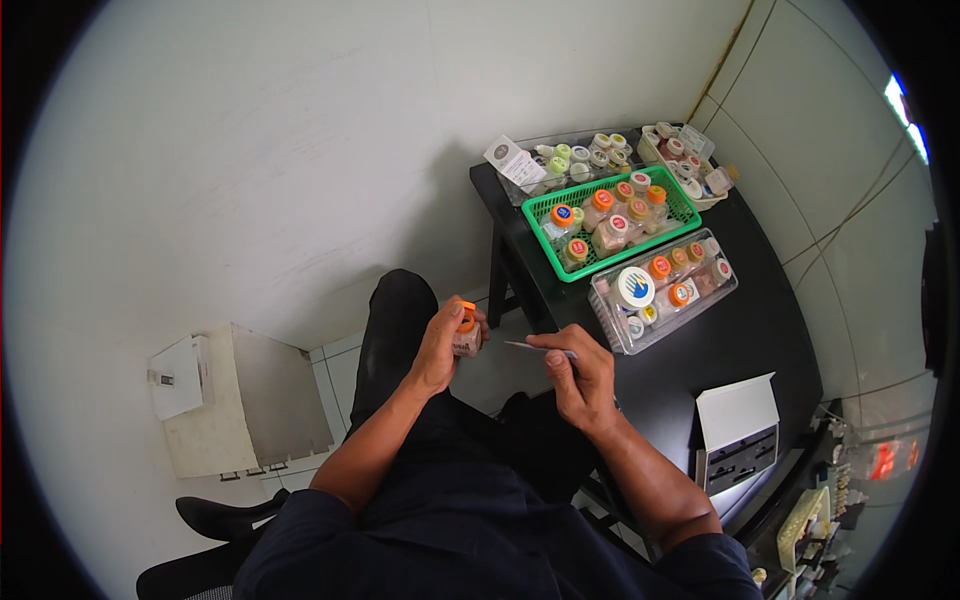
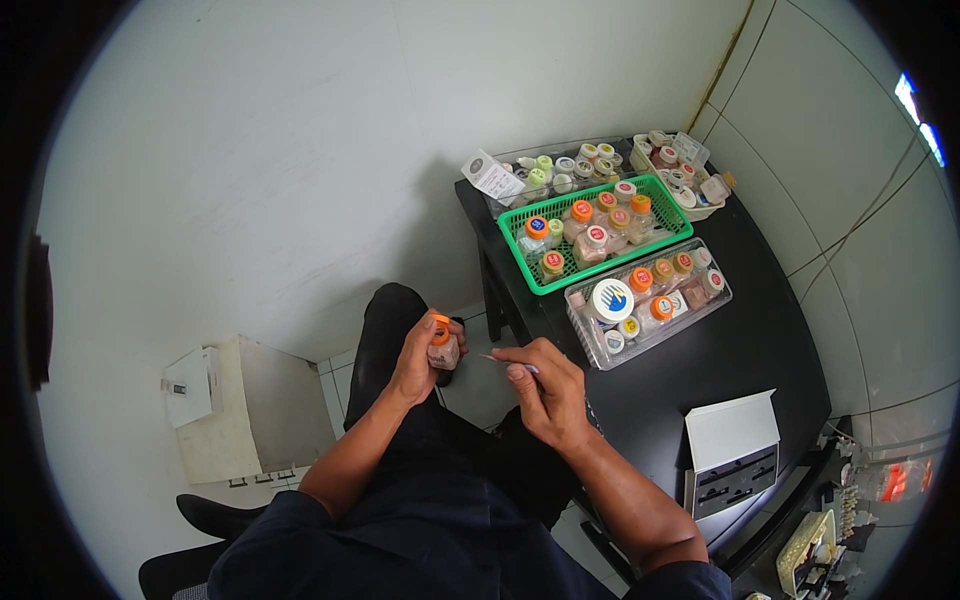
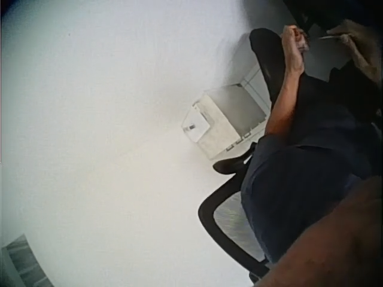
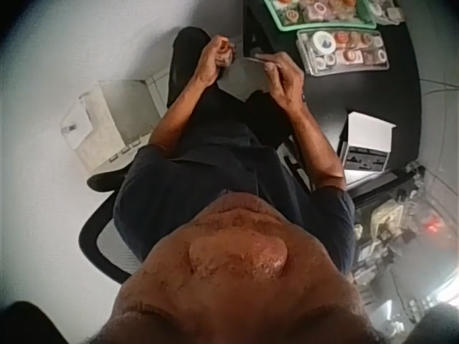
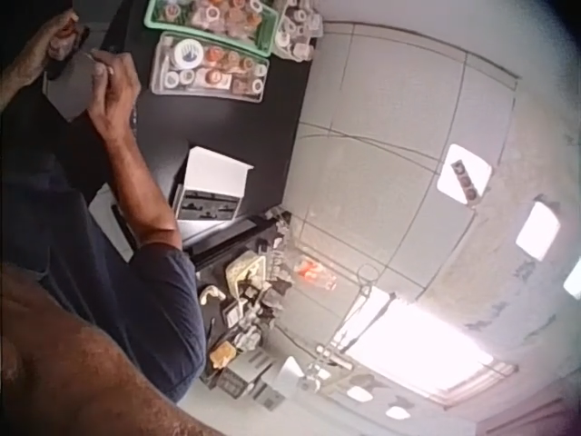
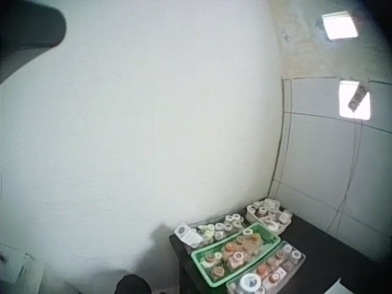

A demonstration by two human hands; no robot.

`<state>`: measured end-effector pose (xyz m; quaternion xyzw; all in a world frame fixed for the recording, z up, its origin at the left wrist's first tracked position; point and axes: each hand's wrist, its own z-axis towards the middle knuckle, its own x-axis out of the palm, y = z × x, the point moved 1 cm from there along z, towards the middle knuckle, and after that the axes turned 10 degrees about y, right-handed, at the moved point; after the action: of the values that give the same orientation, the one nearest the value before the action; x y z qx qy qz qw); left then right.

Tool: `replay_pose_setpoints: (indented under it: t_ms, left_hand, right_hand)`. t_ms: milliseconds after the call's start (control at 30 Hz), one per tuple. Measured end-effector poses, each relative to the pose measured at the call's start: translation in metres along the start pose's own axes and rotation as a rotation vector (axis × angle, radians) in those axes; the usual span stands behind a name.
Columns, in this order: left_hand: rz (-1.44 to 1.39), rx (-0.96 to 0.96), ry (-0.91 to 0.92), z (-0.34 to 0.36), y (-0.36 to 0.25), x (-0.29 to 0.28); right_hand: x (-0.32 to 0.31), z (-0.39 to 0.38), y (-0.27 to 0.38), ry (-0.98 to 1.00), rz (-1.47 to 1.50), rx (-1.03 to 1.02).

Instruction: Applying ceramic or porcelain paste to a dental crown model with a brush.

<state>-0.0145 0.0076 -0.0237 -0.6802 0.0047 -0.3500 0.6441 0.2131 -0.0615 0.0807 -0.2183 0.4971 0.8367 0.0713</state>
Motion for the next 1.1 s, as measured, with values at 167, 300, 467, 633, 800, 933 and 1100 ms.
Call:
replay_pose_setpoints:
  t_ms: [167, 300, 467, 633, 800, 933, 1100]
  left_hand:
    - [-0.007, -0.090, 0.035, -0.005, 0.015, -0.001]
    - [-0.154, -0.153, 0.069, -0.009, 0.007, 0.014]
    - [0.539, -0.096, 0.284, -0.013, -0.014, 0.030]
    - [0.638, -0.010, 0.270, -0.013, -0.015, 0.040]
    - [0.686, 0.010, 0.307, -0.011, -0.017, 0.050]
    - [0.675, 0.064, 0.319, -0.011, -0.019, 0.054]
    - [0.724, 0.069, 0.315, -0.010, -0.021, 0.054]
  right_hand:
    - [0.000, -0.007, 0.002, -0.133, 0.157, 0.055]
    - [0.001, -0.009, 0.002, -0.189, 0.160, -0.011]
    - [0.000, -0.009, -0.001, -0.140, 0.065, -0.050]
    - [0.002, -0.001, 0.011, 0.046, -0.106, -0.103]
    - [0.010, -0.004, 0.010, 0.072, -0.240, -0.038]
    - [0.009, -0.002, 0.009, 0.067, -0.062, -0.041]
    - [0.007, -0.003, 0.003, 0.066, -0.057, -0.054]
